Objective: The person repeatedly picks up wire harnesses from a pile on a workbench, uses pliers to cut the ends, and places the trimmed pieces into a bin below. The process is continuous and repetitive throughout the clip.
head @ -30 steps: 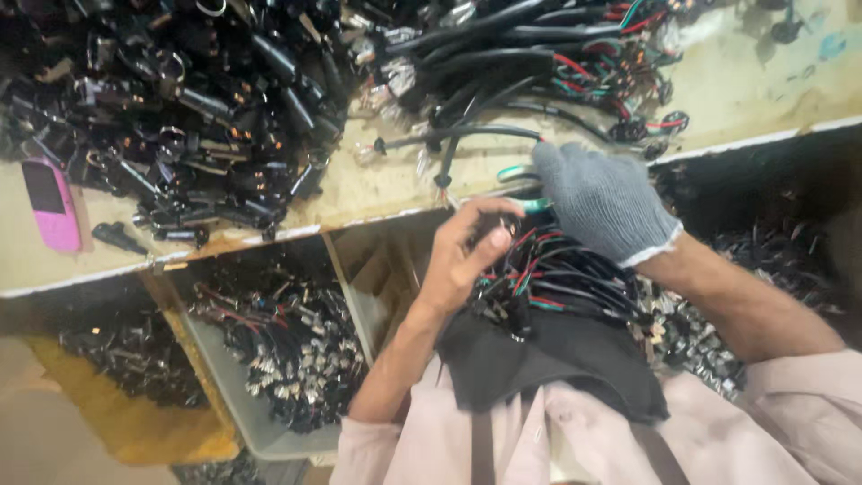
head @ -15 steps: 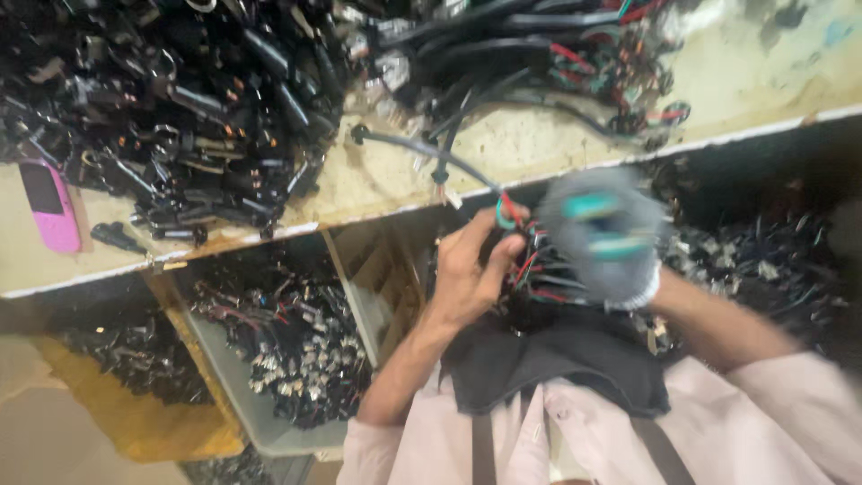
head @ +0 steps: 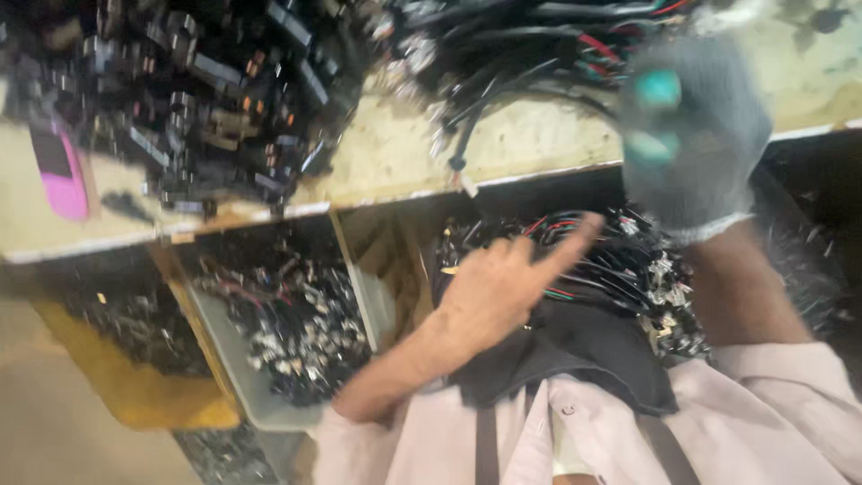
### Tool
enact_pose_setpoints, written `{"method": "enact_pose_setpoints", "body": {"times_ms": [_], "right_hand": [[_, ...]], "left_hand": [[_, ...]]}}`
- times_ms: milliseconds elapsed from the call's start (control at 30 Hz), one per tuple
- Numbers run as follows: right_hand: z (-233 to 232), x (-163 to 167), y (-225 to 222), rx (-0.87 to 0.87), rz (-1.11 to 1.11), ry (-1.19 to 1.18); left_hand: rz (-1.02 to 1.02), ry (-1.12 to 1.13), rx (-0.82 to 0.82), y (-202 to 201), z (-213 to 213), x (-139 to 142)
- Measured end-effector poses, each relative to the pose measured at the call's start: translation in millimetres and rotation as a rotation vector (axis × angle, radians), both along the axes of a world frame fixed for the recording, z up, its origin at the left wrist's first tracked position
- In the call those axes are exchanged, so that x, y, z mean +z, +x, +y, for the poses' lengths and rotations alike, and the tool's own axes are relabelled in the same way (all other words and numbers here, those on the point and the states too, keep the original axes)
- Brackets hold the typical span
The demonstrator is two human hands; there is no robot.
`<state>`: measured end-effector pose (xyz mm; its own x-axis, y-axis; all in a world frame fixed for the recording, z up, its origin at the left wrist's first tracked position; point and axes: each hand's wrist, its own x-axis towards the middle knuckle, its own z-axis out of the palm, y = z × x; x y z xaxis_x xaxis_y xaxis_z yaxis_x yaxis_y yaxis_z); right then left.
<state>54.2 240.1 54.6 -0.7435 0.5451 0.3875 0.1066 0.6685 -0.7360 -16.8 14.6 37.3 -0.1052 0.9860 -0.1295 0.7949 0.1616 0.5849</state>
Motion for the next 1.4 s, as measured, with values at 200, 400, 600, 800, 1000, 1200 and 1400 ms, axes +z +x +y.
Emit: {"method": "enact_pose_setpoints", "body": {"times_ms": [200, 400, 600, 800, 1000, 1200, 1400], "right_hand": [[16, 18, -19, 0.067, -0.341, 0.586], [-30, -14, 9, 0.132, -0.459, 0.425], [-18, -51, 6, 0.161, -0.661, 0.369], [-3, -38, 12, 0.076, -0.106, -0.290], [-27, 2, 37, 0.340, -0.275, -0.301], [-31, -18, 39, 0.607, -0.181, -0.114], [-51, -44, 71, 0.170, 0.305, -1.295]], "left_hand": [[0.111, 0.075, 0.165, -76, 0, 26], [0.937, 0.085, 0.146, -222, -1, -5], [0.605, 0.085, 0.050, -253, 11, -7], [-0.778, 0.533, 0.362, -153, 16, 26], [-1.285, 0.171, 0.438, -27, 0, -19], [-0.932, 0.227, 0.445, -16, 9, -12], [-0.840, 0.319, 0.470, -4, 2, -21]]}}
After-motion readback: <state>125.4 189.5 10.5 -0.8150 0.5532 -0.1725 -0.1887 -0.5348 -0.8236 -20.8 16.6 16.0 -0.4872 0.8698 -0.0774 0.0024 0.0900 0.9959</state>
